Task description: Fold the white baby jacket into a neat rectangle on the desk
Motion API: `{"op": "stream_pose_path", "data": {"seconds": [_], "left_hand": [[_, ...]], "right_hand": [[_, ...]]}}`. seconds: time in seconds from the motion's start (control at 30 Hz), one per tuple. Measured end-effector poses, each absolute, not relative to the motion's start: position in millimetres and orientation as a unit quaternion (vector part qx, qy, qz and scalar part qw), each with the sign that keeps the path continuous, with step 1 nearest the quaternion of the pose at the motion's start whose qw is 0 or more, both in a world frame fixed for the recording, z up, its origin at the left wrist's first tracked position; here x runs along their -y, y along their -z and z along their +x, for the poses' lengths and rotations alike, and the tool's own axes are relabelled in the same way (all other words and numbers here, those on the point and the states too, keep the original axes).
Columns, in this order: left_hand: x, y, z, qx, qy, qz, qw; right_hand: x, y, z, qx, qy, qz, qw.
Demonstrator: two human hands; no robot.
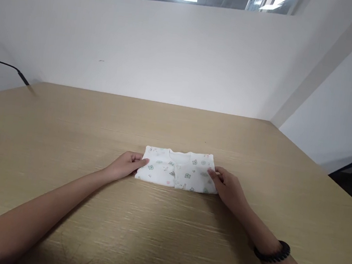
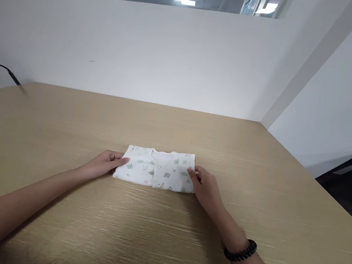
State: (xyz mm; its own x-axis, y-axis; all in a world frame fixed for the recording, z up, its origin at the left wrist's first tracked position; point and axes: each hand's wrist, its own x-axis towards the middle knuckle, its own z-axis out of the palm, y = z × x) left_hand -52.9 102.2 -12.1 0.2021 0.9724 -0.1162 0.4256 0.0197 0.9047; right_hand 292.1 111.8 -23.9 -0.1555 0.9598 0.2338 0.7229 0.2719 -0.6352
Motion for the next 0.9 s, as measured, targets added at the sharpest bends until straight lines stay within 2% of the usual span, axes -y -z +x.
{"op": "stream_pose_path", "data": {"seconds": [0.33,0.5,0.6,0.67,0.8,0.9], "left_hand": [[-93.8,1.2,-51.5,-0.583,-0.269,0.632,0.435],[-86.3,-5.3,-49.1,-0.587,-0.230,0.663,0.403],[-85.0,-1.7,-49.2,-0.588,-0.212,0.686,0.373],[-83.2,2.8,-48.7,-0.588,-0.226,0.711,0.310],[-71.0,7.7,-39.3,-0.551,-0.278,0.780,0.101],[-59.0,7.5,-28.6,-0.467,-0.213,0.857,0.041]], "right_hand": [[-103.9,24.1,288.8,0.726,-0.177,-0.582,0.320],[-105.2,27.6,289.5,0.758,-0.108,-0.562,0.311],[-103.9,29.7,290.0,0.789,-0.070,-0.546,0.274],[-100.9,30.6,289.5,0.803,-0.044,-0.547,0.232],[-91.4,31.5,283.8,0.800,0.062,-0.562,0.200],[-84.9,32.8,277.2,0.813,0.076,-0.549,0.181]]}}
